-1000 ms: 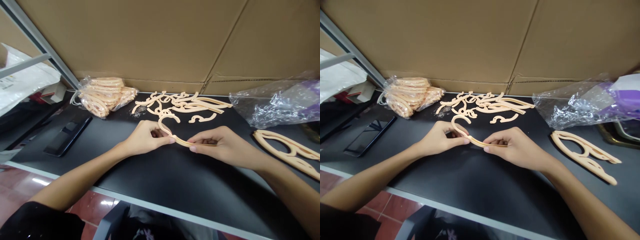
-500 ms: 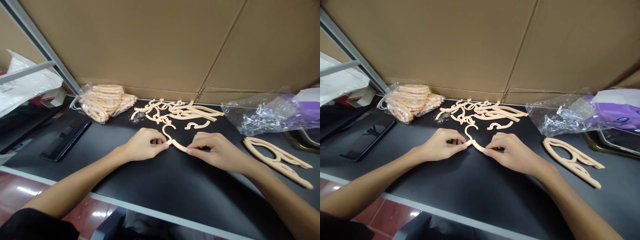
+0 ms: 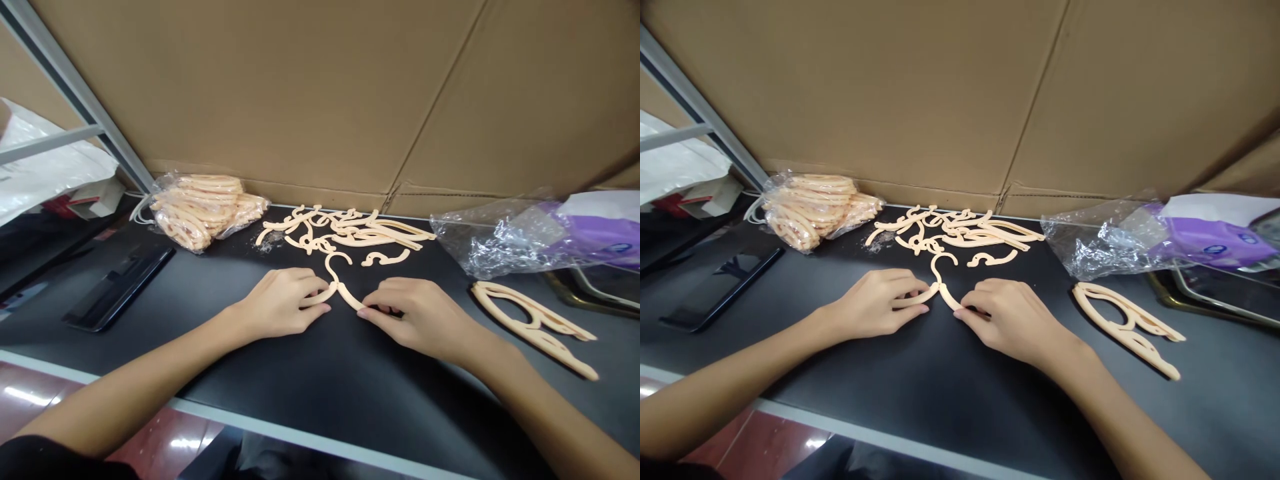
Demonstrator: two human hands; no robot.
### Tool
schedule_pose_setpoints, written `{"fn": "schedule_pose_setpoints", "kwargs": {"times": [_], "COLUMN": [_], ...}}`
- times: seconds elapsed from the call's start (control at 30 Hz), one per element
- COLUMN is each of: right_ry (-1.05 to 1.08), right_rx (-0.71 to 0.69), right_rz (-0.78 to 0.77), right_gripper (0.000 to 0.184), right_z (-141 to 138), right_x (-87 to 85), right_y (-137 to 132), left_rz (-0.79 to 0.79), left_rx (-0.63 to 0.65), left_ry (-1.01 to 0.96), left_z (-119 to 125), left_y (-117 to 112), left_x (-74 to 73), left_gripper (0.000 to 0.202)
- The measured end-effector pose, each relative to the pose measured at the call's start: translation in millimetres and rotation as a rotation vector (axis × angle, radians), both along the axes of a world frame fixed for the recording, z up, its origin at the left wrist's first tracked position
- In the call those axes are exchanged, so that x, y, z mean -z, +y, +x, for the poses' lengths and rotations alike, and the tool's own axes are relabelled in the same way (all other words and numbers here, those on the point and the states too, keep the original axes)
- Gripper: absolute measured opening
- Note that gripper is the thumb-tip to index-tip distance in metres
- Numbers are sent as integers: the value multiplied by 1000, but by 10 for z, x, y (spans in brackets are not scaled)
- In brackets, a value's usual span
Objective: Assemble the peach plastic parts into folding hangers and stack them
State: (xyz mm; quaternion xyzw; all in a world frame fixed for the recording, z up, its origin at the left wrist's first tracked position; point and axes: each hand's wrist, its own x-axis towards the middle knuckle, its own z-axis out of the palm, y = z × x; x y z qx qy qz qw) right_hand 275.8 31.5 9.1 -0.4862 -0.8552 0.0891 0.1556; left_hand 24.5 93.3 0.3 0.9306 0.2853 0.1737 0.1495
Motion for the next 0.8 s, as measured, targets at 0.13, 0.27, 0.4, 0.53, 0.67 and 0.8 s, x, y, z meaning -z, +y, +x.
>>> {"fn": "schedule_pose_setpoints", "kwargs": {"times": [0.13, 0.27, 0.4, 0.53, 0.67, 0.8], "right_ry": [-27, 16, 50, 40, 37, 59], "right_rx": [16, 37, -14, -30, -22, -1], "right_rz": [-43, -63, -5, 49, 2, -108], "right_gripper": [25, 23, 24, 23, 23, 23], "right_z": [22, 51, 86, 114, 116, 73], "right_x": [-29, -35, -19, -3, -19, -66], "right_y": [22, 34, 68, 98, 90, 53], "left_rz": [-53, -95, -126, -119, -103, -144], "left_rx": [17, 46, 113, 136, 133, 87], "left_ry": [20, 12, -44, -59, -37, -26], "left_z": [-28, -47, -44, -40, -41, -32], "left_y": [57, 116, 153, 168, 162, 134], "left_x": [-35, -69, -95, -98, -96, -88], "left_gripper": [20, 20, 20, 23, 22, 22]}}
